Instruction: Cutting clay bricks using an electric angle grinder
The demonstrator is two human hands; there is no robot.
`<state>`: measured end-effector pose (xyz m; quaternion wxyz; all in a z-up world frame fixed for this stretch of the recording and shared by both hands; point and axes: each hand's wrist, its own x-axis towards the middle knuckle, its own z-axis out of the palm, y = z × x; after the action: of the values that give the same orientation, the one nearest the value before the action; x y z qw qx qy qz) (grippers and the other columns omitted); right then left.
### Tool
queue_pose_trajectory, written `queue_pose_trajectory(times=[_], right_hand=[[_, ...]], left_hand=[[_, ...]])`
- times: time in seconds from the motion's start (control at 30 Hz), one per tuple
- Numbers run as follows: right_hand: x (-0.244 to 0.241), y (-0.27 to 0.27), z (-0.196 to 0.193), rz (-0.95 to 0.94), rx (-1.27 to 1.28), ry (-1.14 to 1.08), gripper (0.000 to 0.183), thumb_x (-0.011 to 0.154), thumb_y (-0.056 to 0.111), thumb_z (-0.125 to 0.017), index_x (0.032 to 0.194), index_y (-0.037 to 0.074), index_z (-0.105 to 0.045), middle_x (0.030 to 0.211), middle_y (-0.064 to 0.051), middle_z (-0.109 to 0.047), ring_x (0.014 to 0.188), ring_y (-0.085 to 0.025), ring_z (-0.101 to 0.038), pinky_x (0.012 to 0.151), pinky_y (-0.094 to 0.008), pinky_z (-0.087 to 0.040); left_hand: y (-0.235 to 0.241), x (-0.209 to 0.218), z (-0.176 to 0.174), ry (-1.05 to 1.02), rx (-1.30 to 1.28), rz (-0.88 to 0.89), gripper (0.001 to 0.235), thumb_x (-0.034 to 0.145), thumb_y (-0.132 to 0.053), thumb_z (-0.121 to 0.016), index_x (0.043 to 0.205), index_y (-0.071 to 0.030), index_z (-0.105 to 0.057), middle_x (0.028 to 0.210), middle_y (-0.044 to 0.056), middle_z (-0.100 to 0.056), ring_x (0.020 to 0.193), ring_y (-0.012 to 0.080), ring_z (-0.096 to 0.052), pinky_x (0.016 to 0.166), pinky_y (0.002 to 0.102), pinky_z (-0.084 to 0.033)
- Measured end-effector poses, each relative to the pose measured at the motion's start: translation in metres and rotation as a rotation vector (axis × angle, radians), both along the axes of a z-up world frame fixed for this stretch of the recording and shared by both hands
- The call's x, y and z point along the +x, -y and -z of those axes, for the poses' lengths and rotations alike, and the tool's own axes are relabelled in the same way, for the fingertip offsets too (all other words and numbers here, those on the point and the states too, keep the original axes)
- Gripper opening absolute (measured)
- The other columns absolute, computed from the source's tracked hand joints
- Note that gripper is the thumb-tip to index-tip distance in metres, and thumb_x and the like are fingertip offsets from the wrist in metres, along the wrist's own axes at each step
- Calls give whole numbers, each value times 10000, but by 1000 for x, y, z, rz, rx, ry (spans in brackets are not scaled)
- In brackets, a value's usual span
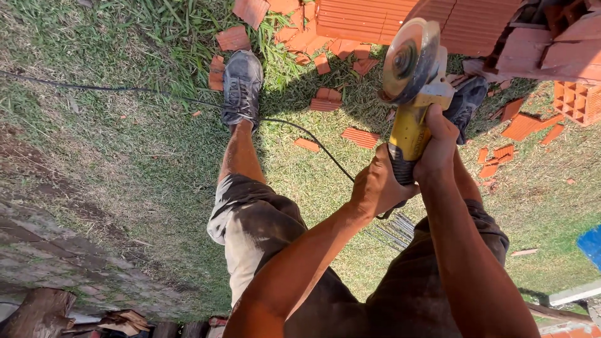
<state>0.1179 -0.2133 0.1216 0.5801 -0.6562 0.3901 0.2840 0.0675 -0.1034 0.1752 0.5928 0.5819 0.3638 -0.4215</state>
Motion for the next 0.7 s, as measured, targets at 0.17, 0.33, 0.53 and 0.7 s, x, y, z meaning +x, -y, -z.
queue_pose_trajectory(times=[0.17,0.33,0.53,0.7], right_hand=[[-6,5,30,-89,-77,-22,410,1060,504,-627,925,117,-638,889,-98,-674,818,-245,-719,818,-449,-644],[-7,10,48,-103,-117,-33,388,1067,487,-625,943,120,-652,891,-100,-675,822,-238,-719,827,-440,-641],[-10,14,54,-120,-163,-80,397,1069,500,-629,964,118,-662,893,-108,-680,815,-243,-710,837,-460,-633],[7,-8,40,-98,-157,-82,400,1048,516,-635,959,128,-665,879,-102,-684,803,-234,-715,838,-455,-638]], left_hand=[[-7,-17,24,75,-54,90,786,657,-361,-798,1272,-71,-404,996,177,-701,918,395,-739,846,530,-606],[2,-22,34,163,62,64,729,688,-357,-810,1226,-17,-455,956,242,-703,870,454,-735,785,554,-611],[4,-17,40,63,83,157,687,705,-503,-700,1180,-62,-470,935,178,-702,862,402,-742,750,519,-611],[-10,-6,42,3,-63,146,750,628,-414,-761,1199,-64,-424,1023,217,-680,949,440,-724,809,539,-599]])
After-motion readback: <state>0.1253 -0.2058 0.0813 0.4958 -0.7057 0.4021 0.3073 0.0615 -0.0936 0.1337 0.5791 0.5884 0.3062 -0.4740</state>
